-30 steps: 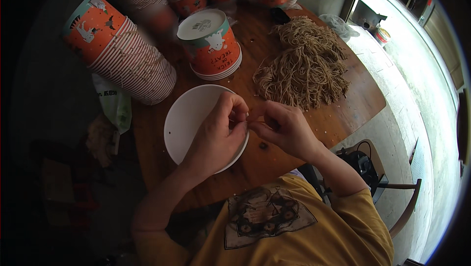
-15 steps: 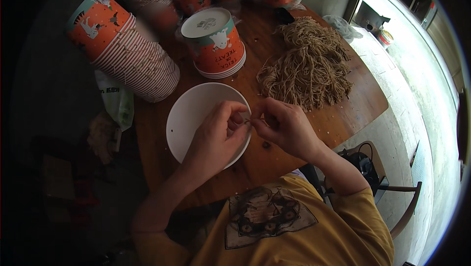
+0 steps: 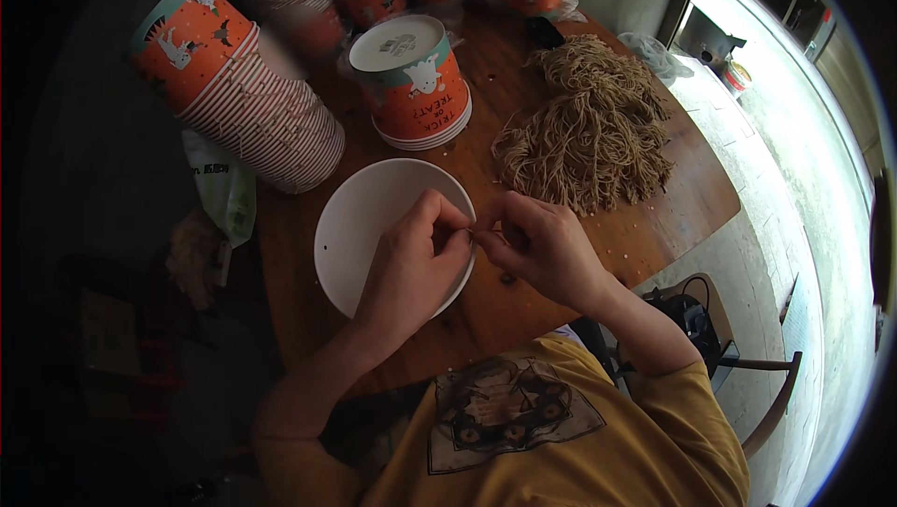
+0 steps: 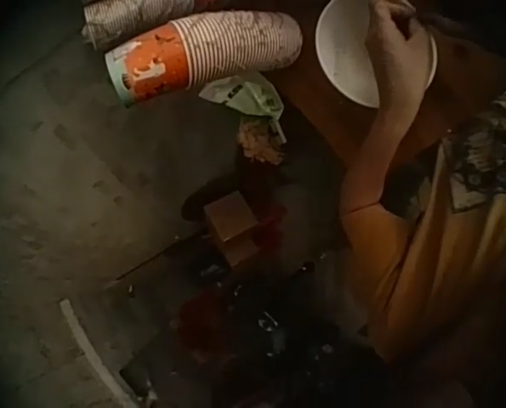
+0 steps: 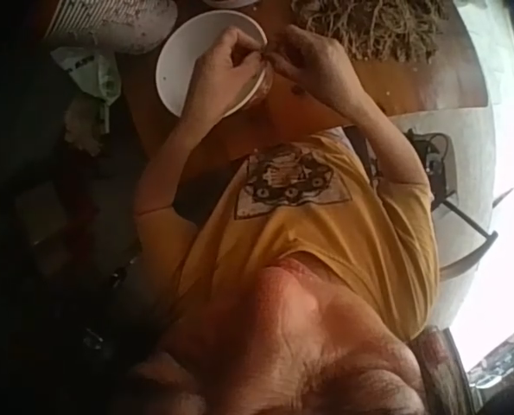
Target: Attaching string handles to paper buckets by threading them through holes.
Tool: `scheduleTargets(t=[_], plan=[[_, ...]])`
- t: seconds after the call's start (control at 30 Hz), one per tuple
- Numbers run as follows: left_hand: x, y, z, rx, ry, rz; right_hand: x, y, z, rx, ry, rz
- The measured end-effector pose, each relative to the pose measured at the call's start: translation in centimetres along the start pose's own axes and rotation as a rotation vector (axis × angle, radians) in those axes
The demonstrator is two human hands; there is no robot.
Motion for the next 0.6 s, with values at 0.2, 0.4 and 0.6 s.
scheduleTargets(t=[0.2,0.4,0.6], plan=[[0.01,-0.28,-0.41,-0.054,-0.106,0.012,0.48,-0.19,0.62,0.025,0.089,-0.005],[-0.52,-0.44,-0.53,-0.156,-0.207,-0.041,0.69,-0.26,0.78,0.056,0.142,-0.009],[-0.56,-0.65,-0.18,-0.279,-0.301,-0.141,0.57,0.03,0.33,0.027,0.077,-0.022]])
Point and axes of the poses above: each hand's wrist, its own y-axis towards the middle knuckle, its own x-axis out of the palm, z = x × y, the point moved 3 cm from there along y, towards the middle knuckle, and after that the axes turned 1 degree about -z, right-handed, at the moved point
